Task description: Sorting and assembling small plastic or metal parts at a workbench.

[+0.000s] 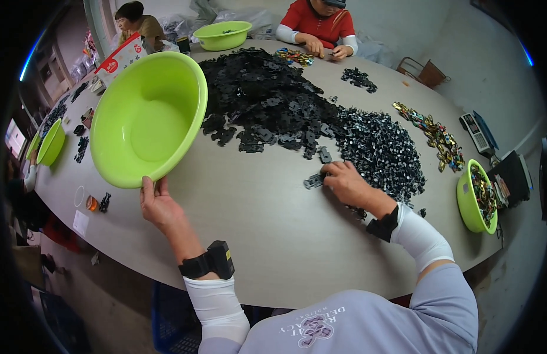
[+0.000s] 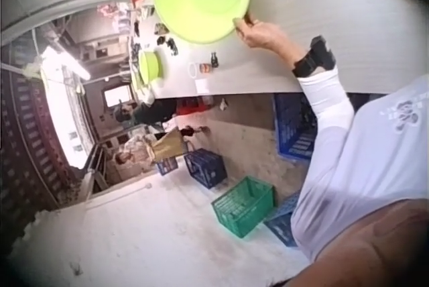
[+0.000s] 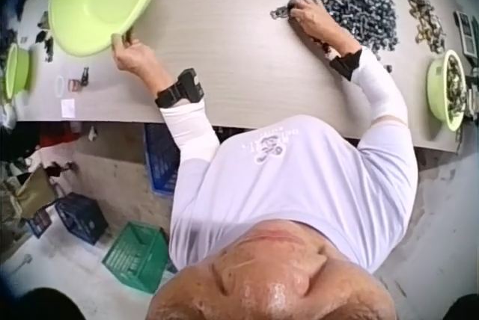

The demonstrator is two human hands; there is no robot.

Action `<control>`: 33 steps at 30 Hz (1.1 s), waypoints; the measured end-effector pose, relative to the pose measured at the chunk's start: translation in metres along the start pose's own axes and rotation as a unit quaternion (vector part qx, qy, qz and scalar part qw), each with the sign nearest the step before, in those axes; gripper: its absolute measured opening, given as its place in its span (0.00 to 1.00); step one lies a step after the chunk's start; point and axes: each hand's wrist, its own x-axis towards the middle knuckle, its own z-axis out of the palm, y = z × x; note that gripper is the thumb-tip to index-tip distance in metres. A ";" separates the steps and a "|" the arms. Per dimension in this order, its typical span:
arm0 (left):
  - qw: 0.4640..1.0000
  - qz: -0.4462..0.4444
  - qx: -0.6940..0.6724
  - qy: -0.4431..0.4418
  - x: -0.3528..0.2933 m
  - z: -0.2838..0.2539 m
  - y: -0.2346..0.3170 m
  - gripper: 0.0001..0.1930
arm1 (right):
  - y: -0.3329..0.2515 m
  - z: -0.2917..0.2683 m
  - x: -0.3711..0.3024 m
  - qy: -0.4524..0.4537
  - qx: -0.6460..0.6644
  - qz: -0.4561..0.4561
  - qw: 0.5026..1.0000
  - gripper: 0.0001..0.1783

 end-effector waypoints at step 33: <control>0.997 -0.025 0.030 -0.066 0.007 -0.005 -0.018 0.20 | 0.023 -0.024 -0.077 0.001 -0.120 0.091 0.989 0.17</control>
